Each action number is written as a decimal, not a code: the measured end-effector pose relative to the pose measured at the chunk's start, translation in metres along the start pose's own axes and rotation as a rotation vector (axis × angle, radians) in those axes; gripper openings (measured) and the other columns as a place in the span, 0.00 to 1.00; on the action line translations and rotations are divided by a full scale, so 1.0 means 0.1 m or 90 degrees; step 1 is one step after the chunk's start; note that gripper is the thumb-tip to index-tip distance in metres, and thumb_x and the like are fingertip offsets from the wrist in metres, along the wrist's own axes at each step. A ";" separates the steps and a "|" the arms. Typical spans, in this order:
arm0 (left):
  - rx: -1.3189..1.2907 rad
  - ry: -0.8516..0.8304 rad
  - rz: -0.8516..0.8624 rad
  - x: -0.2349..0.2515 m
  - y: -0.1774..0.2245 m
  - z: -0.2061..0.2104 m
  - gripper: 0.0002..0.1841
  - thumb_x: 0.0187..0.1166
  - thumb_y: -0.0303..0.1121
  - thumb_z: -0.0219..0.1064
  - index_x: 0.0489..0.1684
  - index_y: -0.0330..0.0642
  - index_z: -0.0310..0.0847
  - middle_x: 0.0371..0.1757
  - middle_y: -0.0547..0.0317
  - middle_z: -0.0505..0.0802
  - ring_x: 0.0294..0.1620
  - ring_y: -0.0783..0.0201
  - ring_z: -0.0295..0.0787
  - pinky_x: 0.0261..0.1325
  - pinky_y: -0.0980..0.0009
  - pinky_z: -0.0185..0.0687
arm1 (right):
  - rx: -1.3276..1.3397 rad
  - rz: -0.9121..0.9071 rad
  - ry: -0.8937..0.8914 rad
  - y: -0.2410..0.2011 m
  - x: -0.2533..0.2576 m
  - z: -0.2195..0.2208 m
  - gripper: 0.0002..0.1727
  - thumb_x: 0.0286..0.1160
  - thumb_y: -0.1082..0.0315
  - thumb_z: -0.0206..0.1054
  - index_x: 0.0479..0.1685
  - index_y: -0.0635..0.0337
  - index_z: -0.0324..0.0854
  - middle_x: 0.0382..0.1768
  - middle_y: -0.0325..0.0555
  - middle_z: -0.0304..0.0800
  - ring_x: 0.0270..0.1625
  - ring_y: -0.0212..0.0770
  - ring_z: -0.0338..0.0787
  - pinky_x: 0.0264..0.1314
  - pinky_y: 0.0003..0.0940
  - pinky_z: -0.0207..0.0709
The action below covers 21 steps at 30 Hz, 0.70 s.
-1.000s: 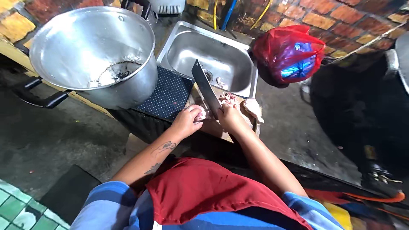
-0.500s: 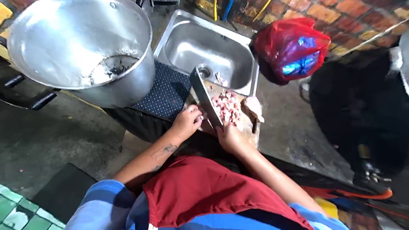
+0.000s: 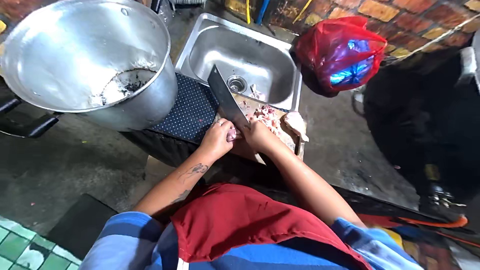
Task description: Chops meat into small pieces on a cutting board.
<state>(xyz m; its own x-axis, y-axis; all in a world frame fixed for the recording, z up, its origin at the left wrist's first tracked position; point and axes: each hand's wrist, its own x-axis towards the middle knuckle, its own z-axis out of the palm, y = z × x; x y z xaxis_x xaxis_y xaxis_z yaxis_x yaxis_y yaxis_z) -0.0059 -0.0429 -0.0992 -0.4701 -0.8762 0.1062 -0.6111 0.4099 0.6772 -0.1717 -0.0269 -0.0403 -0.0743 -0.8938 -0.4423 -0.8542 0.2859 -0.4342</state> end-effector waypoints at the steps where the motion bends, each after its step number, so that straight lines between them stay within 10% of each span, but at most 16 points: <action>1: -0.005 0.019 0.007 0.00 0.00 0.02 0.19 0.63 0.29 0.80 0.54 0.35 0.88 0.64 0.42 0.90 0.63 0.47 0.89 0.67 0.50 0.84 | 0.003 0.017 -0.012 0.06 -0.10 -0.03 0.21 0.94 0.56 0.53 0.58 0.67 0.80 0.38 0.61 0.88 0.37 0.56 0.92 0.42 0.58 0.85; 7: -0.018 0.003 0.004 0.08 0.07 0.06 0.26 0.67 0.31 0.82 0.66 0.33 0.84 0.76 0.35 0.83 0.74 0.42 0.83 0.77 0.47 0.77 | 0.022 0.057 0.041 0.12 -0.45 -0.25 0.21 0.96 0.57 0.50 0.66 0.65 0.77 0.33 0.58 0.87 0.27 0.49 0.90 0.38 0.50 0.87; 10: -0.050 0.012 0.004 -0.02 0.07 -0.01 0.24 0.69 0.34 0.81 0.63 0.33 0.86 0.75 0.37 0.84 0.74 0.44 0.84 0.76 0.49 0.79 | 0.044 -0.118 0.281 0.00 -0.73 -0.49 0.19 0.93 0.56 0.53 0.56 0.64 0.82 0.23 0.52 0.85 0.22 0.49 0.87 0.29 0.54 0.83; 15: -0.095 0.110 0.092 -0.11 -0.08 0.15 0.12 0.77 0.28 0.72 0.54 0.34 0.91 0.58 0.41 0.92 0.56 0.52 0.93 0.63 0.57 0.89 | 0.179 -0.418 0.620 -0.24 -1.09 -0.80 0.13 0.95 0.62 0.51 0.58 0.64 0.73 0.25 0.35 0.83 0.21 0.28 0.86 0.23 0.31 0.87; 17: -0.071 0.088 0.068 -0.11 -0.08 0.16 0.10 0.78 0.29 0.71 0.50 0.34 0.91 0.58 0.42 0.92 0.57 0.50 0.92 0.64 0.55 0.88 | 0.142 -0.342 0.554 -0.18 -1.01 -0.57 0.15 0.92 0.64 0.51 0.59 0.68 0.73 0.24 0.40 0.82 0.20 0.35 0.86 0.23 0.39 0.87; 21: -0.074 0.065 0.046 -0.14 -0.04 0.14 0.09 0.78 0.27 0.71 0.49 0.31 0.91 0.59 0.40 0.91 0.56 0.48 0.92 0.65 0.52 0.88 | -0.015 0.040 0.017 0.08 -0.60 0.04 0.21 0.93 0.58 0.51 0.64 0.66 0.78 0.40 0.61 0.89 0.40 0.57 0.92 0.47 0.59 0.85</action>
<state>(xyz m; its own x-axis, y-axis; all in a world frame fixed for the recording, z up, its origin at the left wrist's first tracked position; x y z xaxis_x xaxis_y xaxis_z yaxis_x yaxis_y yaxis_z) -0.0060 -0.0290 -0.1129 -0.4394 -0.8692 0.2267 -0.4980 0.4458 0.7438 -0.1719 0.0305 -0.0197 -0.1407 -0.8834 -0.4469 -0.8597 0.3329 -0.3874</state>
